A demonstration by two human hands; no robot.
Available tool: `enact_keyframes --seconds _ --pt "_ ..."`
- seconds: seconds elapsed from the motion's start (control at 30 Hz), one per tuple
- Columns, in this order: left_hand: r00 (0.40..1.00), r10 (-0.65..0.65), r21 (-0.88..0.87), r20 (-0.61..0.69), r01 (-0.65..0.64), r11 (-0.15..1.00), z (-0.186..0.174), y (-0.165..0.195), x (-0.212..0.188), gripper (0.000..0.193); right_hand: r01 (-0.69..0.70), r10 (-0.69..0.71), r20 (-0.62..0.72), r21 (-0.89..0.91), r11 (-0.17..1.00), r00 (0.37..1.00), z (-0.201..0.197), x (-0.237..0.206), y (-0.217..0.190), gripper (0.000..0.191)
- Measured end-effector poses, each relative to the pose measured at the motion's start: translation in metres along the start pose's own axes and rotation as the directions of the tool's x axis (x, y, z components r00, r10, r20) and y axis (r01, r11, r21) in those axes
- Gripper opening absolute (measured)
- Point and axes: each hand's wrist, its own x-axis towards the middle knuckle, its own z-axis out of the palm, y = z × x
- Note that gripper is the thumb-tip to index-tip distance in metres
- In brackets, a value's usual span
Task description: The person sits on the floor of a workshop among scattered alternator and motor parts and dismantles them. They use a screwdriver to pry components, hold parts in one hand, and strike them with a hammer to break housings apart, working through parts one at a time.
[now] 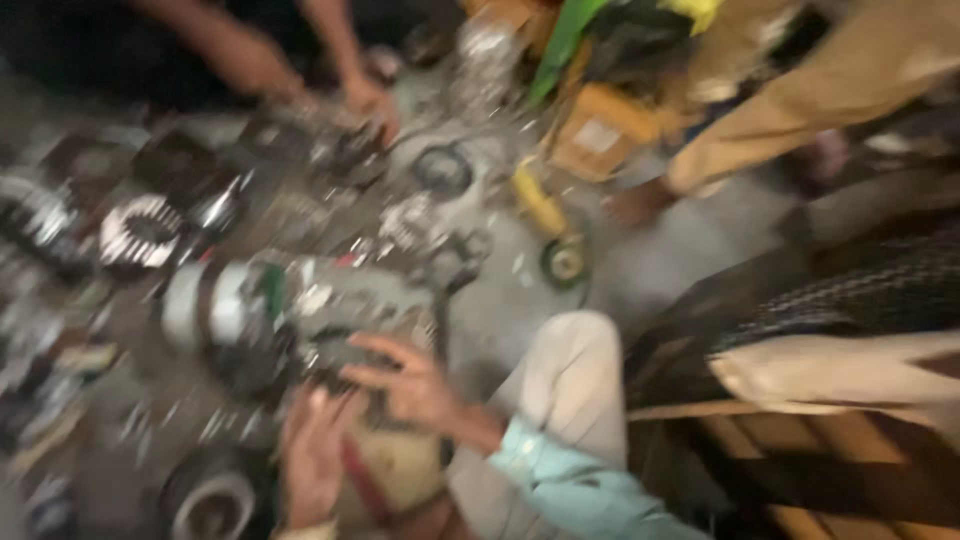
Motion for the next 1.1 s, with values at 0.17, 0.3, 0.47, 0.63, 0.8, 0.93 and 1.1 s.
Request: enact_keyframes --seconds 0.17,0.3,0.47,0.63,0.8,0.93,1.1 --pt "0.985 0.154 0.432 -0.077 -0.107 0.896 -0.035 -0.001 0.033 0.049 -0.165 0.134 0.118 0.316 0.934 0.984 -0.014 0.014 -0.017 0.069" --pt "0.982 0.174 0.294 -0.075 -0.144 0.945 -0.041 -0.011 0.039 0.049 -0.44 0.344 0.294 0.74 0.509 0.892 -0.012 0.011 0.0 0.076" --pt "0.955 0.276 0.465 -0.107 -0.198 0.863 -0.031 -0.014 0.035 0.059 -0.516 0.515 0.314 0.796 0.315 0.798 0.008 0.004 0.026 0.061" --pt "0.944 0.322 0.454 -0.068 -0.258 0.853 -0.019 0.0 0.029 0.06 -0.642 0.552 0.386 0.653 0.403 0.739 0.016 -0.002 0.044 0.043" --pt "0.948 0.313 0.528 -0.048 -0.242 0.814 0.004 0.012 0.015 0.054 -0.625 0.565 0.334 0.628 0.464 0.755 0.025 -0.006 0.058 0.031" --pt "0.957 0.284 0.535 -0.055 -0.212 0.818 0.022 0.015 0.009 0.052 -0.591 0.6 0.261 0.667 0.455 0.757 0.028 -0.008 0.064 0.024" --pt "0.956 0.265 0.518 -0.125 -0.164 0.839 0.024 0.017 0.006 0.05 -0.54 0.573 0.193 0.655 0.529 0.796 0.038 -0.013 0.069 0.022"
